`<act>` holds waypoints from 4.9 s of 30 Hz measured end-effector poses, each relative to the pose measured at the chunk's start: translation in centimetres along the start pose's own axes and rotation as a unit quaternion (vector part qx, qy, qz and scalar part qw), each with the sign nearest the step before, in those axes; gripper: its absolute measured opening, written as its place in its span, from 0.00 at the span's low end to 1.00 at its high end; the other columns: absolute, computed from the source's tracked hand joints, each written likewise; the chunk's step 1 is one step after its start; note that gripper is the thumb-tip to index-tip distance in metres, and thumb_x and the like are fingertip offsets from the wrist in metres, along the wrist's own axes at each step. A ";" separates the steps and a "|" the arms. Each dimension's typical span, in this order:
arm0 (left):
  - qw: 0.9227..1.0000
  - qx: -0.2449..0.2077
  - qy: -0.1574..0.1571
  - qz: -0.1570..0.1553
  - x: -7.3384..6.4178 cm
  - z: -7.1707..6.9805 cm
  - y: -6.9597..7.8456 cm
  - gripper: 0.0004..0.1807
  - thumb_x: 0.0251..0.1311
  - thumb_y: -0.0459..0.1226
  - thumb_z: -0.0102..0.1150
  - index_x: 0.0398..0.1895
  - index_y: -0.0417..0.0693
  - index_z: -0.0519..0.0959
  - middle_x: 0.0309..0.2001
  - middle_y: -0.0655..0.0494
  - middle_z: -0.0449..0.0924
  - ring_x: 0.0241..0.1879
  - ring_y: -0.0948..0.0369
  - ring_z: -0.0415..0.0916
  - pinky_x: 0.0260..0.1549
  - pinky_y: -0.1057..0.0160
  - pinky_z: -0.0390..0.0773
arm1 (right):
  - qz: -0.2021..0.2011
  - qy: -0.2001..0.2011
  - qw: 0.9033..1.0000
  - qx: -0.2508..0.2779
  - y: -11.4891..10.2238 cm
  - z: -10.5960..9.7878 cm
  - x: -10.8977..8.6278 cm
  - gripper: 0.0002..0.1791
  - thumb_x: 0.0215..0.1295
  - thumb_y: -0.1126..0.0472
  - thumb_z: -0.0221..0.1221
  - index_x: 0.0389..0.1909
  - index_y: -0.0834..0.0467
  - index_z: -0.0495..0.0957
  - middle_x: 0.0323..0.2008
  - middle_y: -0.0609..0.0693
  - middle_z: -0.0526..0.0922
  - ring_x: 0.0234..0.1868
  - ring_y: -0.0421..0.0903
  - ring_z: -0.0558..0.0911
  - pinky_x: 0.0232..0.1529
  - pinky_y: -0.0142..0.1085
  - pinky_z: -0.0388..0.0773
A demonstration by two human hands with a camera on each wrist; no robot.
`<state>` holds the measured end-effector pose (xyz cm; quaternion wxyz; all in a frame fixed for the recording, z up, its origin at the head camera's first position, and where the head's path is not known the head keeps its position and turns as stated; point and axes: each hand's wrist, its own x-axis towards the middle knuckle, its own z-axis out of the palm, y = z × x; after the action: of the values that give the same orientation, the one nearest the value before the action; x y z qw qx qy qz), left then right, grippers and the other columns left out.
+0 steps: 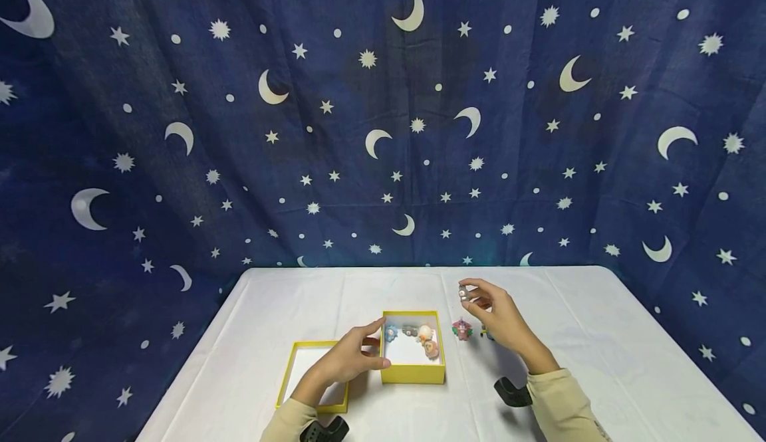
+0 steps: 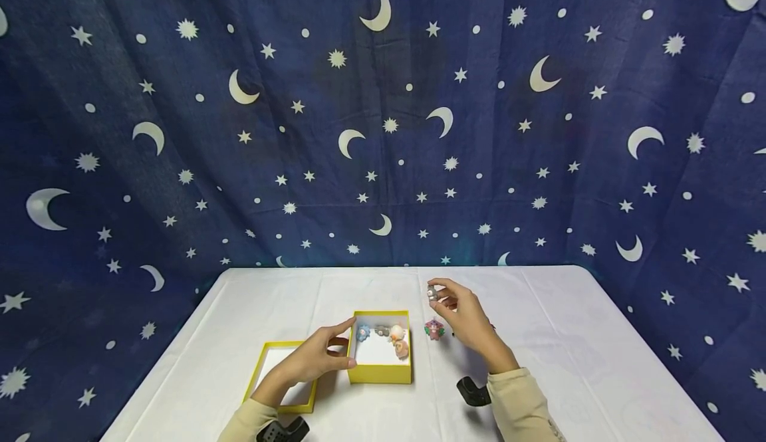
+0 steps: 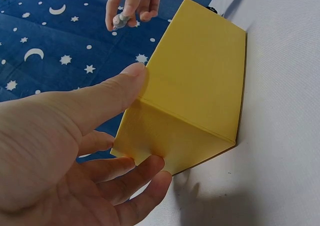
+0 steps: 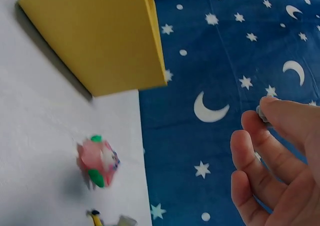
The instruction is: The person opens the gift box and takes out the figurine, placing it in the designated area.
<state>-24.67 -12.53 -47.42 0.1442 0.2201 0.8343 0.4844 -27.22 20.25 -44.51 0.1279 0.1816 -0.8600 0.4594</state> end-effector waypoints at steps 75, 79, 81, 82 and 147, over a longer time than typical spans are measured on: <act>1.000 -0.012 -0.006 0.008 -0.1 -0.2 -0.1 0.46 0.62 0.35 0.69 0.79 0.37 0.55 0.78 0.38 0.57 0.68 0.40 0.70 0.63 0.47 0.78 | 0.163 -0.094 0.976 -0.110 10.2 -9.0 -3.4 0.19 0.63 0.67 0.66 0.51 0.74 0.80 0.38 0.61 0.87 0.39 0.48 0.84 0.36 0.33 0.80; 1.000 -0.009 -0.002 0.006 -0.2 -0.2 -0.3 0.46 0.61 0.35 0.70 0.79 0.38 0.55 0.78 0.38 0.57 0.68 0.40 0.71 0.63 0.47 0.79 | 0.169 -0.096 0.972 -0.135 10.5 -8.8 -3.5 0.18 0.62 0.67 0.66 0.51 0.72 0.81 0.38 0.56 0.86 0.41 0.49 0.83 0.38 0.35 0.80; 1.000 -0.008 -0.001 0.005 -0.2 -0.1 -0.3 0.46 0.61 0.35 0.70 0.79 0.39 0.56 0.78 0.38 0.58 0.67 0.41 0.71 0.63 0.47 0.79 | 0.170 -0.097 0.970 -0.144 10.6 -8.7 -3.5 0.18 0.61 0.68 0.66 0.50 0.72 0.82 0.37 0.55 0.85 0.41 0.48 0.82 0.38 0.36 0.80; 1.000 -0.008 0.000 0.005 -0.2 -0.1 -0.2 0.46 0.61 0.35 0.70 0.79 0.39 0.56 0.78 0.38 0.58 0.67 0.41 0.71 0.63 0.47 0.79 | 0.172 -0.098 0.969 -0.147 10.6 -8.6 -3.5 0.18 0.61 0.68 0.66 0.50 0.72 0.82 0.37 0.54 0.84 0.41 0.48 0.82 0.39 0.37 0.80; 1.000 -0.003 -0.004 0.011 0.3 -0.1 -0.3 0.46 0.61 0.35 0.70 0.78 0.36 0.55 0.78 0.38 0.57 0.68 0.40 0.71 0.62 0.46 0.79 | 0.081 -0.035 0.982 -0.167 2.8 -6.6 -1.5 0.24 0.71 0.55 0.61 0.60 0.67 0.78 0.51 0.67 0.83 0.50 0.64 0.83 0.45 0.57 0.84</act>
<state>-25.00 -12.57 -47.61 0.1431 0.2313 0.8295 0.4878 -26.73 27.48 -43.63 0.0885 0.1033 -0.9405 0.3112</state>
